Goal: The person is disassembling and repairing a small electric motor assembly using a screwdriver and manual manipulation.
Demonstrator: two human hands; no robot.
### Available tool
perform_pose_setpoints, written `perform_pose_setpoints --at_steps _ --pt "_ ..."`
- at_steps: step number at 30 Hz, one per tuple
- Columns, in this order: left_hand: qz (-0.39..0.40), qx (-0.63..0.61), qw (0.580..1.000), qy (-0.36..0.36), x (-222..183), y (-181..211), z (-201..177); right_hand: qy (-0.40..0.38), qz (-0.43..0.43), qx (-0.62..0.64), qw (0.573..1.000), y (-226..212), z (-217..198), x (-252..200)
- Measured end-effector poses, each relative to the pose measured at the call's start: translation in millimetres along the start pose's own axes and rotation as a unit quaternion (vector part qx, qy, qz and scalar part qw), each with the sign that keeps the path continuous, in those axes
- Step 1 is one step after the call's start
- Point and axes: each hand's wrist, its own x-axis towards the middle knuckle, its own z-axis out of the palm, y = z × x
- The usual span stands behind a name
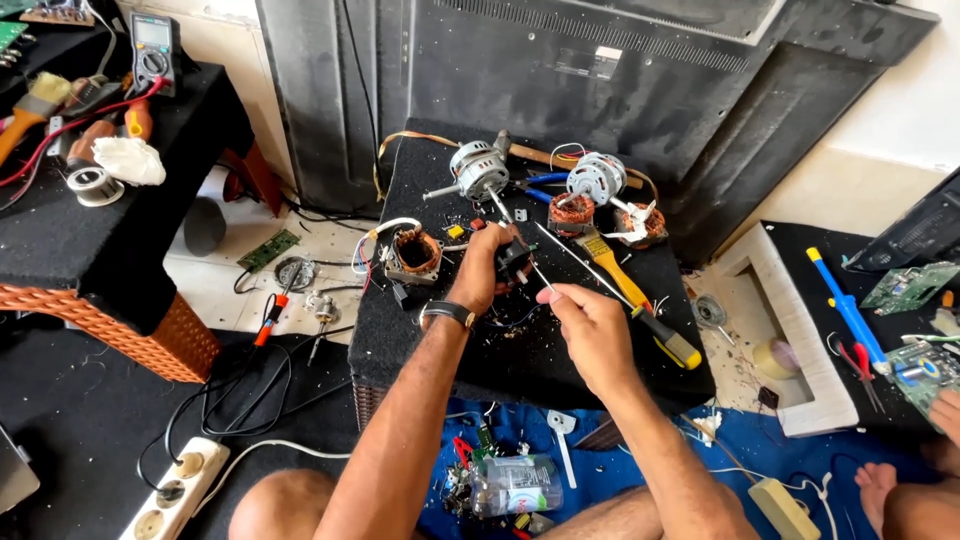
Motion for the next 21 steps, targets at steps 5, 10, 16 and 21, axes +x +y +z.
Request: perform_pose_setpoints --at_steps 5,10,16,21 --pt "-0.003 -0.015 1.0 -0.007 -1.6 1.1 -0.3 -0.046 0.11 0.232 0.965 -13.7 -1.0 -2.3" --pt "-0.015 -0.027 0.999 -0.013 -1.7 -8.8 -2.9 -0.155 0.244 0.42 0.86 17.0 -8.5 11.5" --pt "-0.053 0.001 0.997 -0.055 -2.0 -2.2 3.7 -0.192 0.284 0.483 0.806 11.0 -25.9 1.3" --pt "-0.057 -0.07 0.995 -0.047 -3.9 14.0 10.5 -0.118 0.18 0.319 0.923 -15.1 -23.9 3.0"
